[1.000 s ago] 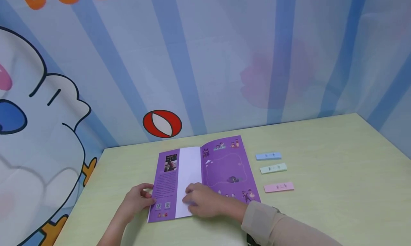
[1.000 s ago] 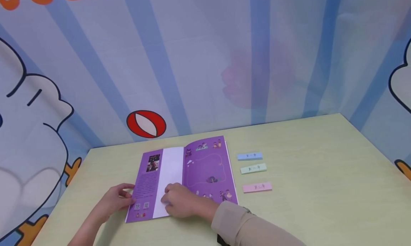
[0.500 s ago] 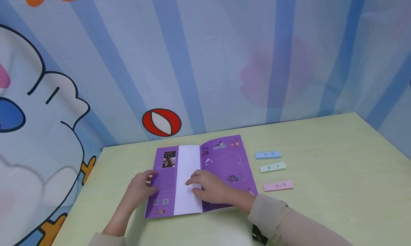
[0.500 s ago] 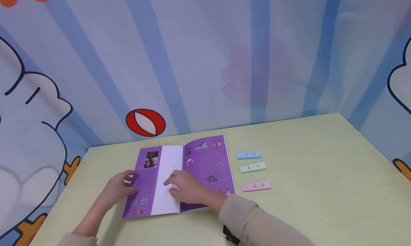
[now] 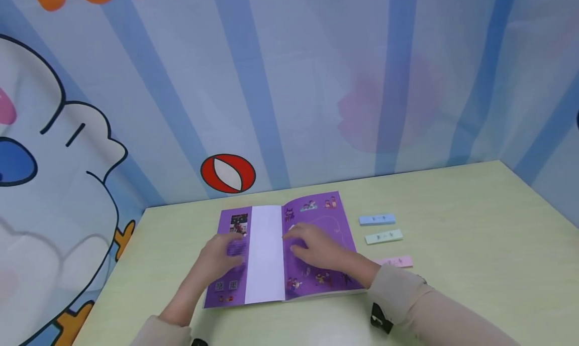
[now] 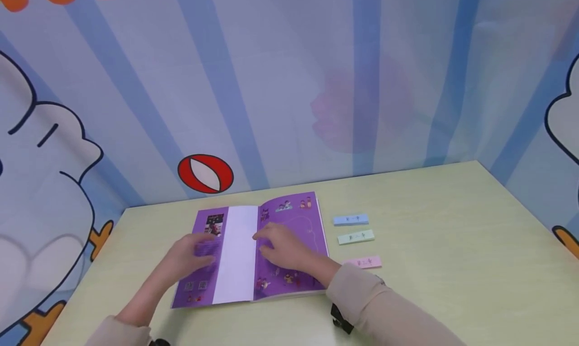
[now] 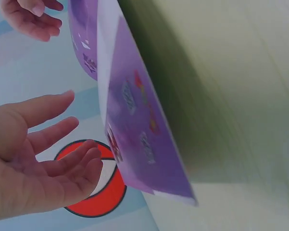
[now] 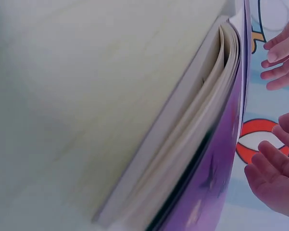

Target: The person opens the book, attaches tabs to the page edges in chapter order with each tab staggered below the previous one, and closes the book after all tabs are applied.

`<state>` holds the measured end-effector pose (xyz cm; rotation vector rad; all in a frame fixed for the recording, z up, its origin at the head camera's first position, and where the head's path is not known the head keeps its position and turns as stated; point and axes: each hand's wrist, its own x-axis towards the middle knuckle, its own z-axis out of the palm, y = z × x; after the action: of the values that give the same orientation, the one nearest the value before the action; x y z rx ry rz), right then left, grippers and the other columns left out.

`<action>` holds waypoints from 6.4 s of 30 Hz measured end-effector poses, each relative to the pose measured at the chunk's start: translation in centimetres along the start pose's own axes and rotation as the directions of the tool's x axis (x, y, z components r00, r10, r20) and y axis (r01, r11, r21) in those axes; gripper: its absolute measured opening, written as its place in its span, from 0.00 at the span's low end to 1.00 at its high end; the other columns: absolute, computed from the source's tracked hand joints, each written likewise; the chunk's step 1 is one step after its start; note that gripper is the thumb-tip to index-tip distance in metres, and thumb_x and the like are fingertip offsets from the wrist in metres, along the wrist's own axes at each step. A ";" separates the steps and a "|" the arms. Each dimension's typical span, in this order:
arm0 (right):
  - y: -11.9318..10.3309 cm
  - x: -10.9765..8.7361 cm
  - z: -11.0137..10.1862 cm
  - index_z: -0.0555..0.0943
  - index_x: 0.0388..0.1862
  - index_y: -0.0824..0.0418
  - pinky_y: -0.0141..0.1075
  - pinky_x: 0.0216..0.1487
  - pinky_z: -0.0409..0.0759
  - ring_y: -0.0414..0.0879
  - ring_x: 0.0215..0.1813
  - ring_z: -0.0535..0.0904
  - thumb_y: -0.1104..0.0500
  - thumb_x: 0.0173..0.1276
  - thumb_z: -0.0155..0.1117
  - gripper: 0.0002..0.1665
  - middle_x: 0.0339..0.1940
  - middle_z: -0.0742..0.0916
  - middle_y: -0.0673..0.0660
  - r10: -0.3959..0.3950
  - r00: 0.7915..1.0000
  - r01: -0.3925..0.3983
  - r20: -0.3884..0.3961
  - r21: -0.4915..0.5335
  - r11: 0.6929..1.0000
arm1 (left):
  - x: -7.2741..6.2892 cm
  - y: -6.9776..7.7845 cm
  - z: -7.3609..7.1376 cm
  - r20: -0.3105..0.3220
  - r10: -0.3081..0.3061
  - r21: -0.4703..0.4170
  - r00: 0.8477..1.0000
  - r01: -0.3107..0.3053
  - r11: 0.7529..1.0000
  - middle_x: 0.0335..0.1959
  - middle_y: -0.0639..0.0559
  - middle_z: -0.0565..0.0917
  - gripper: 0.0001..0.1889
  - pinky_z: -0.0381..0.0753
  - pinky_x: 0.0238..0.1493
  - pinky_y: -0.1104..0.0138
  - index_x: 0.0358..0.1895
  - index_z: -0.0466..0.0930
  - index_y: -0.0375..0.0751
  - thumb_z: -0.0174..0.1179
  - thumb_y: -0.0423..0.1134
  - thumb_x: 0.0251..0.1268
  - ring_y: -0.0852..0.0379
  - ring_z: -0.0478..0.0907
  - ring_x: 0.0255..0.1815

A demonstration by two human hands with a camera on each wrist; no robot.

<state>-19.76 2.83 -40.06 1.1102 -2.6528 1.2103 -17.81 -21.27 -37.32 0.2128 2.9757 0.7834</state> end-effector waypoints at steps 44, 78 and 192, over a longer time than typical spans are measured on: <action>5.2 -3.3 -4.9 0.70 0.60 0.73 0.32 0.24 0.72 0.45 0.28 0.72 0.69 0.57 0.61 0.30 0.32 0.78 0.59 0.517 0.810 -0.497 -0.277 0.145 0.856 | -0.5 6.9 4.9 0.191 0.305 -0.070 0.933 -0.297 0.952 0.47 0.40 0.75 0.26 0.74 0.52 0.52 0.54 0.75 0.37 0.70 0.34 0.47 0.45 0.75 0.49; 5.9 -3.0 -4.9 0.71 0.60 0.72 0.30 0.31 0.77 0.42 0.31 0.73 0.69 0.61 0.57 0.26 0.41 0.77 0.63 0.765 0.631 -0.629 -0.129 0.492 0.602 | -1.6 7.8 8.3 0.110 0.438 0.032 0.892 -0.443 0.896 0.51 0.40 0.71 0.30 0.71 0.55 0.53 0.50 0.78 0.43 0.76 0.39 0.35 0.44 0.69 0.52; -0.4 0.1 -0.7 0.79 0.51 0.63 0.34 0.30 0.79 0.45 0.33 0.77 0.61 0.60 0.66 0.19 0.34 0.81 0.55 0.544 0.837 -0.447 -0.058 0.500 0.742 | -0.4 5.8 3.7 0.173 -0.014 -0.873 0.985 0.160 0.461 0.50 0.37 0.78 0.24 0.79 0.47 0.62 0.65 0.61 0.34 0.49 0.28 0.67 0.53 0.80 0.43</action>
<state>-19.79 3.01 -39.28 0.2233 -2.6400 2.0161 -16.44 -14.54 -37.64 0.0363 1.9980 2.0447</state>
